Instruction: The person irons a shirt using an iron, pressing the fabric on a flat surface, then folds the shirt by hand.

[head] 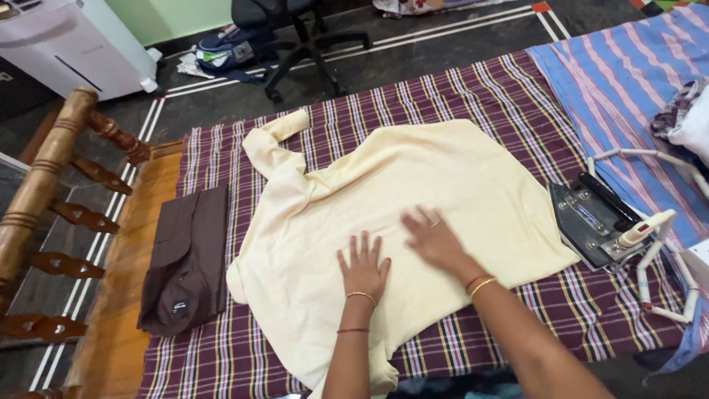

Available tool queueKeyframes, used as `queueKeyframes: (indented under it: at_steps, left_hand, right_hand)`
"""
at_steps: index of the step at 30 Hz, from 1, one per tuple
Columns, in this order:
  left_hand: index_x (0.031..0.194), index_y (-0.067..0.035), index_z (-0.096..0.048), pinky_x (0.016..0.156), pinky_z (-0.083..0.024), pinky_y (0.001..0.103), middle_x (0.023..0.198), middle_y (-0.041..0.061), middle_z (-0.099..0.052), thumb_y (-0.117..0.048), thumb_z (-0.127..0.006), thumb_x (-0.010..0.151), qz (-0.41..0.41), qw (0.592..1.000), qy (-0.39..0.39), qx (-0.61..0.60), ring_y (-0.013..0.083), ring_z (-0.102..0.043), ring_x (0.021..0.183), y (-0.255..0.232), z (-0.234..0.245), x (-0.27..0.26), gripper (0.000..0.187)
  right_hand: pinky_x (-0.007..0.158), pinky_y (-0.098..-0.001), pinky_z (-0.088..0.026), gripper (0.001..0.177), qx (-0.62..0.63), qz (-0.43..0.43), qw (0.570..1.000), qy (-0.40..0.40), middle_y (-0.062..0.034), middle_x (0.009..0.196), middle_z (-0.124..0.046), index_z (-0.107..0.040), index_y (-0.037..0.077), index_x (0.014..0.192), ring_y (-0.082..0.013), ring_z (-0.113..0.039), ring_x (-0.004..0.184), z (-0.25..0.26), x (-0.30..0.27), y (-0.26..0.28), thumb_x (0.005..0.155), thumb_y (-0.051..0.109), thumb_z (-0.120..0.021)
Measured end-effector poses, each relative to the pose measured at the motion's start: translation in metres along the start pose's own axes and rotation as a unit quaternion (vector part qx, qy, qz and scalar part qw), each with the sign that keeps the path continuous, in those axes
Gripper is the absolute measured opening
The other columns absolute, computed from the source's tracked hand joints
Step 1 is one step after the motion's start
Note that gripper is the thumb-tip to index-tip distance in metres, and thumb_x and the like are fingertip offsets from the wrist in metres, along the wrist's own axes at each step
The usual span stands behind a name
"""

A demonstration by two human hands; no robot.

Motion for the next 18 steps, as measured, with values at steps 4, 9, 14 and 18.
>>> queueKeyframes:
  at_steps: [4,9,14,18]
  left_hand:
    - [0.161,-0.032,-0.025,0.12,0.001,0.069,0.171,0.006,-0.009,-0.063,-0.036,0.099,0.121,0.991,0.055,-0.025,0.0347,0.0,0.158,0.009,0.038,-0.011,0.07]
    - [0.162,-0.025,-0.02,0.115,0.003,0.072,0.171,0.01,-0.002,-0.066,-0.037,0.098,0.18,0.98,0.083,0.001,0.0451,0.007,0.153,0.003,0.038,-0.012,0.078]
    - [0.162,-0.018,-0.026,0.12,0.002,0.066,0.171,0.007,-0.011,-0.064,-0.041,0.098,-0.037,0.999,0.014,-0.037,0.043,0.002,0.156,-0.066,0.001,0.008,0.08]
    - [0.161,-0.015,-0.028,0.122,0.003,0.065,0.171,0.009,-0.015,-0.065,-0.041,0.098,-0.158,0.985,0.028,-0.058,0.0391,-0.002,0.157,-0.139,-0.021,0.015,0.082]
  right_hand:
    - [0.122,-0.0503,-0.011,0.069,-0.004,-0.163,0.985,-0.051,-0.0107,0.166,-0.027,-0.028,0.008,0.159,-0.0301,-0.02,0.153,0.015,-0.02,-0.121,0.102,0.047,-0.04]
    - [0.121,-0.0463,-0.009,0.071,-0.033,-0.223,0.97,-0.091,-0.0151,0.166,-0.021,-0.023,0.002,0.157,-0.0282,-0.014,0.154,0.017,-0.04,-0.162,0.104,0.048,-0.036]
    - [0.127,-0.0393,-0.013,0.071,0.026,-0.123,0.992,0.019,-0.014,0.167,-0.027,-0.025,0.003,0.159,-0.023,-0.022,0.156,0.005,-0.044,-0.137,0.104,0.045,-0.038]
    - [0.12,-0.0446,-0.017,0.066,-0.003,-0.233,0.966,-0.11,-0.0191,0.161,-0.028,-0.032,-0.004,0.152,-0.031,-0.024,0.15,0.014,-0.055,-0.184,0.102,0.038,-0.045]
Point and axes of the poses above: each hand's wrist, its own x-axis towards the middle knuckle, its own z-axis out of the back of the hand, y = z × x, the point moved 8 cm from there along x, towards the middle knuckle
